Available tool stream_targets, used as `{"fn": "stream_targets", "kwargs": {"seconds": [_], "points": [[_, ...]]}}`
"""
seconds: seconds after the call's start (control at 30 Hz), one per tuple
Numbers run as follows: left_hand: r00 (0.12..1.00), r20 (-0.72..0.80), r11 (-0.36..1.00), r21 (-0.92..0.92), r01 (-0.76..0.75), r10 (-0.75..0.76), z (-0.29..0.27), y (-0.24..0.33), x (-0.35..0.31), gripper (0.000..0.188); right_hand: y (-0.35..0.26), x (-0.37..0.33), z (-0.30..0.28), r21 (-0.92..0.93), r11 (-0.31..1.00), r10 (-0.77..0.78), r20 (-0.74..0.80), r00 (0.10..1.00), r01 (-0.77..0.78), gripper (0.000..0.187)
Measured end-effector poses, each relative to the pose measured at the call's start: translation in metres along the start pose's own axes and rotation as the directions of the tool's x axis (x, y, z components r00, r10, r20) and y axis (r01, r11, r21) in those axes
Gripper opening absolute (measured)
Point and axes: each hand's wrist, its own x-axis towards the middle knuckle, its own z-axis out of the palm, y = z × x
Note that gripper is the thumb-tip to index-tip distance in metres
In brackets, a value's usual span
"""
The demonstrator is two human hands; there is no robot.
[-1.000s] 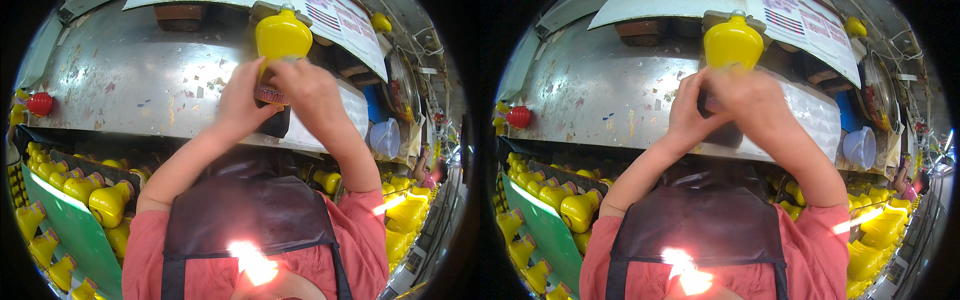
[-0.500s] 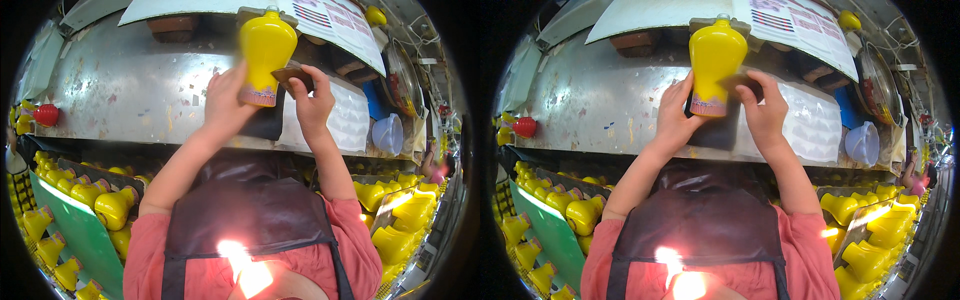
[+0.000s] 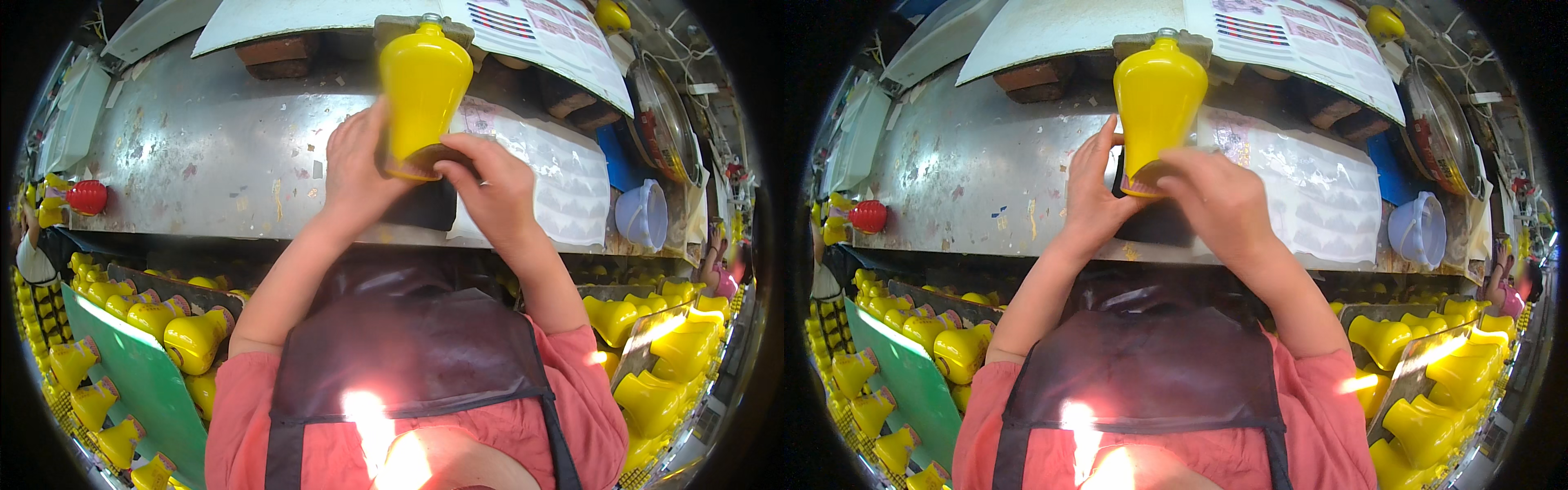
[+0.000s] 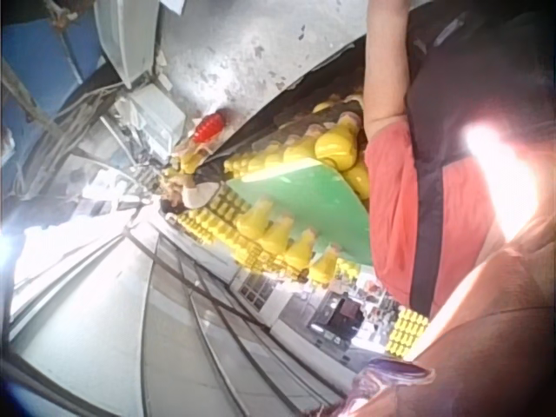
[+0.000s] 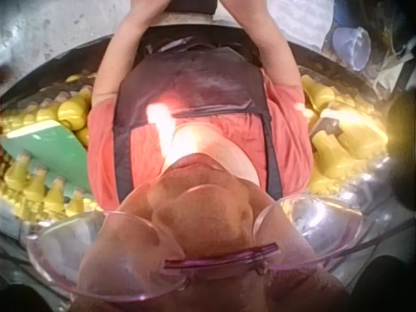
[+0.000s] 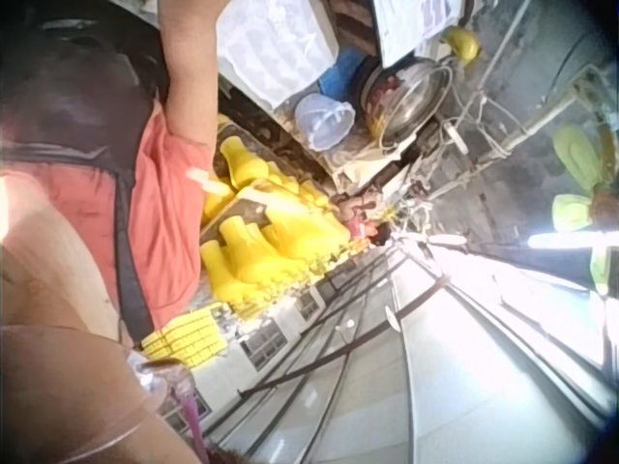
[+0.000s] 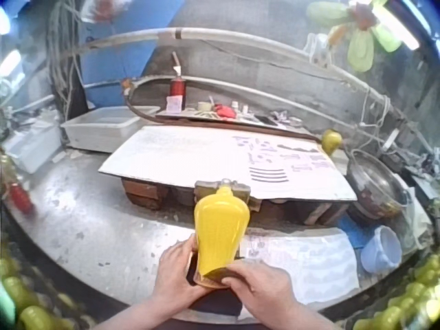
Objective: The person picks up a yellow ceramic vase and rubs its surface with a small abrasive pad. They rotate the vase to treat different sides, focusing on the neck and body, then set it down and pick up another vase to repeat the process.
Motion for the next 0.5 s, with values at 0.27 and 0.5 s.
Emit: {"fn": "stream_targets", "kwargs": {"seconds": [0.27, 0.5], "points": [[0.998, 0.007, 0.994, 0.082, -0.069, 0.069, 0.000, -0.002, -0.002, 0.084, -0.001, -0.014, -0.002, -0.279, 0.959, -0.080, -0.109, 0.991, 0.047, 0.033], [0.974, 0.191, 0.976, -0.151, 0.154, -0.124, 0.007, -0.006, 0.002, 0.093, -0.017, -0.028, -0.001, 0.079, 0.987, 0.135, 0.041, 0.990, -0.138, 0.026]]}}
